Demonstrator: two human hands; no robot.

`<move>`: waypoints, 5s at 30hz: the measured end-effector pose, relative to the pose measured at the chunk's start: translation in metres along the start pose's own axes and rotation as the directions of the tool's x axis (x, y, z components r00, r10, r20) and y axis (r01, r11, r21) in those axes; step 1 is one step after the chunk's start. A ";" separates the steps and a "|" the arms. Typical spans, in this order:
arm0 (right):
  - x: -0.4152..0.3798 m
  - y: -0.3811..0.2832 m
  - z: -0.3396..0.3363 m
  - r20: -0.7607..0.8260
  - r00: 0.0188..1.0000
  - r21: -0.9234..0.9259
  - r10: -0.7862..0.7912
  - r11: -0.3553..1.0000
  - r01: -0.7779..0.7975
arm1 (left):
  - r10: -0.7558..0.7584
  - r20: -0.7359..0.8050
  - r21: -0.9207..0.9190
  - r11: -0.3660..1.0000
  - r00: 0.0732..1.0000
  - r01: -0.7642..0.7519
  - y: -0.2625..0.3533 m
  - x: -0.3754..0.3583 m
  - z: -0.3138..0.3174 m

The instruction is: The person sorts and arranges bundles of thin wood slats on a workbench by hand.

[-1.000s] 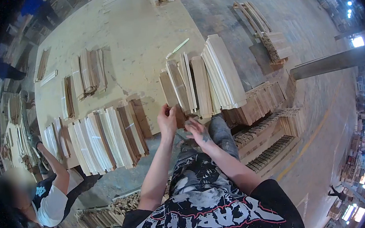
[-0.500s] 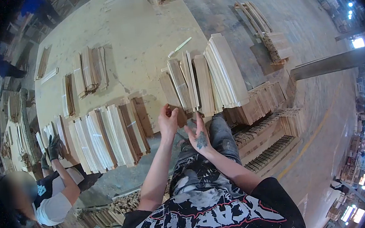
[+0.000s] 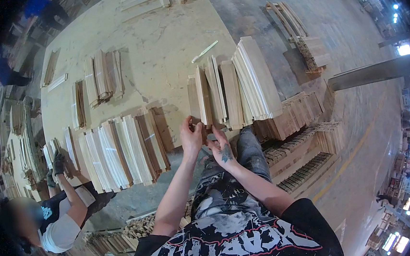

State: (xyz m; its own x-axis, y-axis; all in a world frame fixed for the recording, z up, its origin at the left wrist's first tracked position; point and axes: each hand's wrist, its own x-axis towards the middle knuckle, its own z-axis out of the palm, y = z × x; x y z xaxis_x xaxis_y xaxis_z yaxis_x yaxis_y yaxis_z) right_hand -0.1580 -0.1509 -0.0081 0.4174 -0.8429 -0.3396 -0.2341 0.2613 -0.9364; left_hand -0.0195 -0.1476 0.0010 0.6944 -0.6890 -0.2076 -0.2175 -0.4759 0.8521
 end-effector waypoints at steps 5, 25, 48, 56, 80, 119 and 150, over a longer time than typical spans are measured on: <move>-0.023 -0.018 -0.008 0.041 0.986 0.108 0.162 0.980 -0.166 | -0.121 0.150 -0.055 0.990 0.981 0.130 -0.003 -0.009 -0.010; -0.017 -0.017 -0.018 0.429 0.759 0.469 0.490 0.597 -0.651 | 0.130 0.123 0.152 0.977 0.984 -0.148 0.027 -0.029 -0.012; -0.014 -0.076 0.023 0.360 0.920 0.113 0.156 0.971 -0.209 | -0.022 0.083 -0.236 0.971 0.996 0.041 -0.013 -0.090 -0.083; -0.001 -0.106 0.093 0.394 0.917 -0.039 -0.068 0.995 0.090 | 0.175 -0.369 0.114 0.983 0.913 -0.143 0.033 -0.101 -0.168; -0.031 -0.023 -0.024 0.142 0.970 -0.005 0.198 0.980 -0.199 | 0.179 0.147 -0.030 0.984 0.973 -0.176 0.049 -0.020 -0.025; 0.000 -0.042 -0.059 -0.280 0.842 0.398 0.460 0.854 -0.335 | -0.111 0.178 -0.501 0.845 0.978 0.187 0.011 0.005 0.024; 0.029 -0.086 -0.022 -0.052 0.943 -0.904 -0.328 0.417 0.095 | -0.120 0.114 -0.571 0.804 0.986 0.164 0.010 -0.029 -0.030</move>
State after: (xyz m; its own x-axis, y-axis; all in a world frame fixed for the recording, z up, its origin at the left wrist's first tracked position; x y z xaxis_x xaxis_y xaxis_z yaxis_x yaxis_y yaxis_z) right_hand -0.1454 -0.2077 0.0643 0.4250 -0.9052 -0.0083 -0.8515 -0.3966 -0.3431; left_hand -0.0212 -0.1160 0.0296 0.6325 -0.6848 -0.3618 0.3306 -0.1837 0.9257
